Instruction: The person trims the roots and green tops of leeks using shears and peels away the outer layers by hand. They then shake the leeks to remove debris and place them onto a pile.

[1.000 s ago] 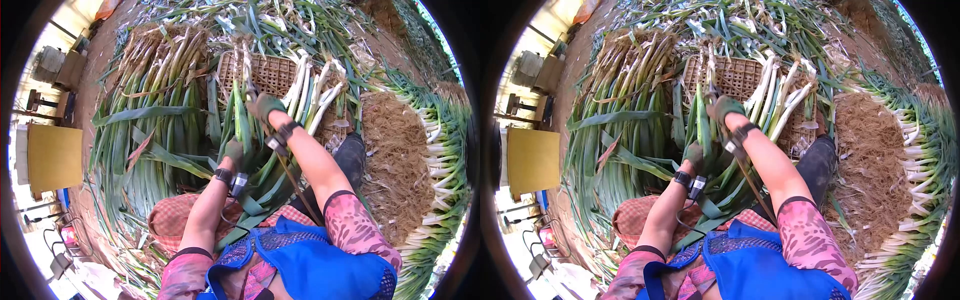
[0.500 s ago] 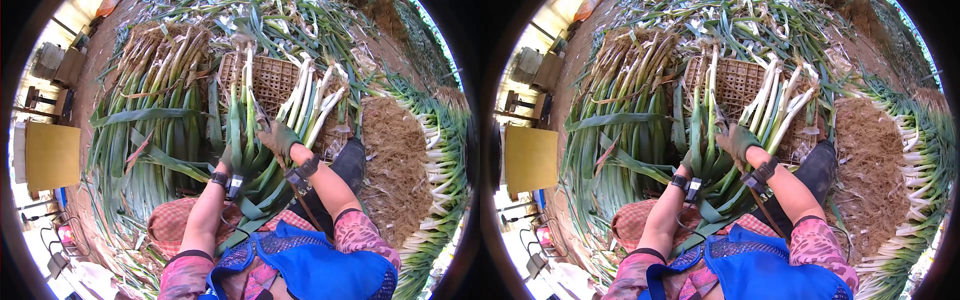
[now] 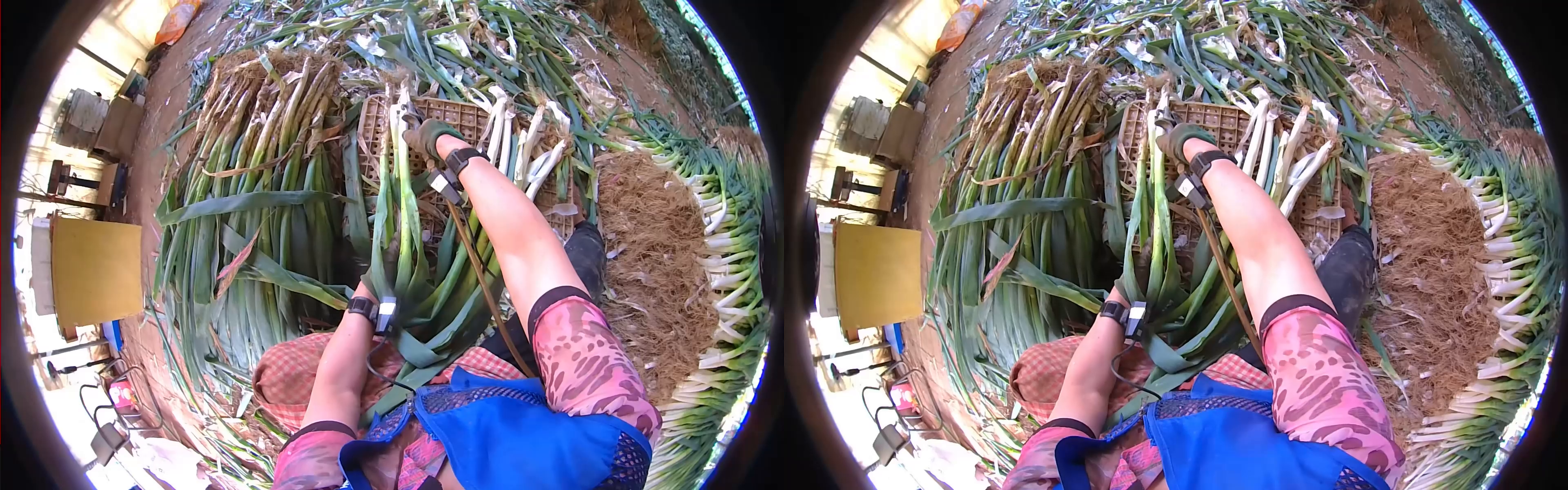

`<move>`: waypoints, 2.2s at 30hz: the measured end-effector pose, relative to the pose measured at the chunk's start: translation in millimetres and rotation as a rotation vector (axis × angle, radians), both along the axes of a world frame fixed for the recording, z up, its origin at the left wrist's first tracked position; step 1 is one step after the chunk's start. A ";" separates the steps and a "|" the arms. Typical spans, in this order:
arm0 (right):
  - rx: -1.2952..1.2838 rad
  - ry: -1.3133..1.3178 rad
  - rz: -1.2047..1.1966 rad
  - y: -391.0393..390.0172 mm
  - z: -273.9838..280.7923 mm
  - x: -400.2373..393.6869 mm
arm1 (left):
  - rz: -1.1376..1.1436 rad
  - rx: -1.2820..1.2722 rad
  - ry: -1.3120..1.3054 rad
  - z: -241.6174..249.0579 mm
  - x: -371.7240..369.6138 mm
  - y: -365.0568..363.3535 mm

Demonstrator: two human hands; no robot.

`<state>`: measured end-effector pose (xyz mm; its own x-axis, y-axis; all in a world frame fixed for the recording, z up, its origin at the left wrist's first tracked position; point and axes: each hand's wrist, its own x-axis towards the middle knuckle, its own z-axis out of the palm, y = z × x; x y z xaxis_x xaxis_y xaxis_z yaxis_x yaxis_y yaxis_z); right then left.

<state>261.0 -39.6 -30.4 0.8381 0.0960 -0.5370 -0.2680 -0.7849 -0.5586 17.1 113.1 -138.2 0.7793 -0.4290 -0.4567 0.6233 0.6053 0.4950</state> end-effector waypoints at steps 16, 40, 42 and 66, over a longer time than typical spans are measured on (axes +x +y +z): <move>-0.242 0.089 0.137 -67.9 13.5 -188.1 | -0.206 1.002 -0.361 -32.8 5.2 -8.8; -0.088 0.132 -0.030 -40.7 17.1 -223.6 | -0.019 0.117 0.052 -18.9 0.2 -17.9; -0.105 0.078 0.010 -40.1 11.8 -230.5 | -0.031 0.172 -0.047 -21.8 1.3 -18.2; -0.098 0.067 -0.179 -52.5 -4.7 -218.1 | -0.048 0.672 -0.412 12.4 -20.2 -51.7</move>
